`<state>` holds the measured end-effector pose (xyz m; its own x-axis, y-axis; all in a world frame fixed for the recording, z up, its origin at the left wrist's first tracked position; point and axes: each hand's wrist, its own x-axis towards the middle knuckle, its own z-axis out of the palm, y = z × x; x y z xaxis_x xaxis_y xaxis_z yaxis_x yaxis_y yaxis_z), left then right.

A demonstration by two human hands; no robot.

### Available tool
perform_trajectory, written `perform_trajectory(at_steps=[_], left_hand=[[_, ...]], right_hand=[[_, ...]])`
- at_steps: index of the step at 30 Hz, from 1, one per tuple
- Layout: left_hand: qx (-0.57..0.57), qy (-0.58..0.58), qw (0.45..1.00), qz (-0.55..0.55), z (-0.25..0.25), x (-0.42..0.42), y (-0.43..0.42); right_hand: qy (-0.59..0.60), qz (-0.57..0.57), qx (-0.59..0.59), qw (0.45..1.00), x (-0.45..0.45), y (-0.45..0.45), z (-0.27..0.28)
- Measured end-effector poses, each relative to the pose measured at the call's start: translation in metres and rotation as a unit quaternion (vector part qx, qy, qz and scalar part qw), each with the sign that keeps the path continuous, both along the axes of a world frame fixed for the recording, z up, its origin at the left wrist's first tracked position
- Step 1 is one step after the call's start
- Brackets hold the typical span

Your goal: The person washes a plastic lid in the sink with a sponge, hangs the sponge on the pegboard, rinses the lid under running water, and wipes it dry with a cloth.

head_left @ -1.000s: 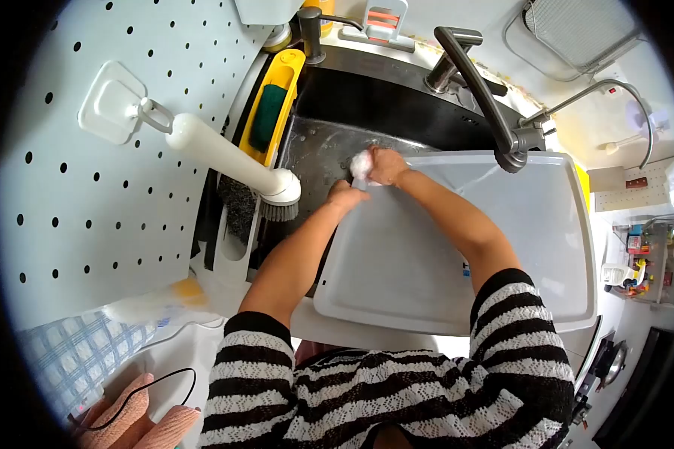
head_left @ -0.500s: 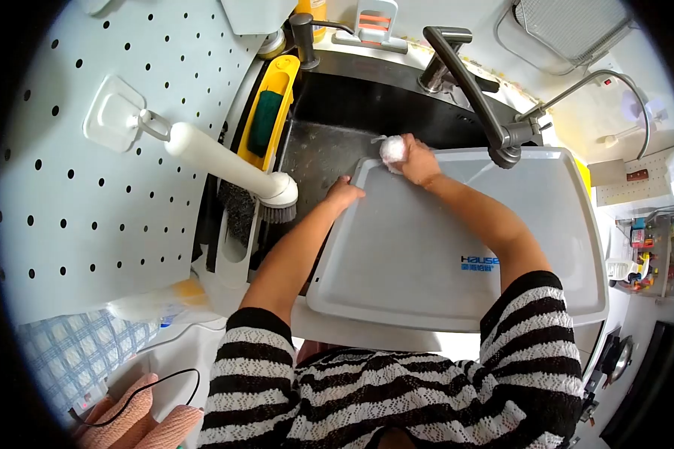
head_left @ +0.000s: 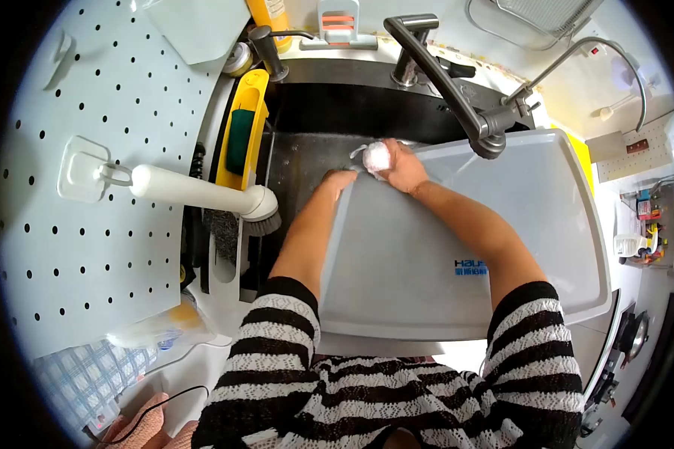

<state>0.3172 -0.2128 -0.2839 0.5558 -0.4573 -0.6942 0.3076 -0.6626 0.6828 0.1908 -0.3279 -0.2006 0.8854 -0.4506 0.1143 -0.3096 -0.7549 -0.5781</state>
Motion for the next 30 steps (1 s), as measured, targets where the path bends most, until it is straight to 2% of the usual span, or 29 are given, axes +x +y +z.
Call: perform_trajectory(at_steps=[2,6,8,14,17,23,24,26,28,30], left_hand=[[0.025,0.172,0.984,-0.038,0.015,0.004,0.006],[-0.013,0.188,0.982,-0.028,0.012,0.004,0.007],[-0.022,0.184,0.982,0.033,0.006,0.002,0.006],[-0.011,0.235,0.971,0.029,0.015,0.003,0.012],[-0.035,0.201,0.976,0.079,-0.003,0.002,0.009],[-0.022,0.228,0.973,0.01,0.008,0.005,0.011],[-0.022,0.228,0.973,0.011,0.01,0.003,0.011],[-0.033,0.163,0.982,0.093,0.014,-0.003,0.011],[-0.023,0.177,0.981,0.073,0.003,0.001,0.006],[-0.014,0.189,0.98,0.053,0.012,0.001,0.007]], right_hand=[[0.004,0.01,0.001,1.0,-0.001,0.002,0.003],[-0.022,0.005,-0.006,1.0,-0.001,0.003,0.004],[0.0,0.009,0.0,1.0,-0.002,0.004,0.008],[-0.008,0.006,-0.012,1.0,-0.001,0.004,0.006],[-0.008,0.012,-0.017,1.0,-0.001,0.003,0.003],[-0.007,0.008,-0.009,1.0,-0.001,0.003,0.002],[-0.008,0.009,-0.009,1.0,-0.001,0.003,0.002],[-0.012,0.008,-0.01,1.0,-0.001,0.003,0.003],[0.004,0.013,-0.01,1.0,-0.001,0.003,0.006],[0.02,0.019,-0.011,1.0,-0.001,0.003,0.008]])
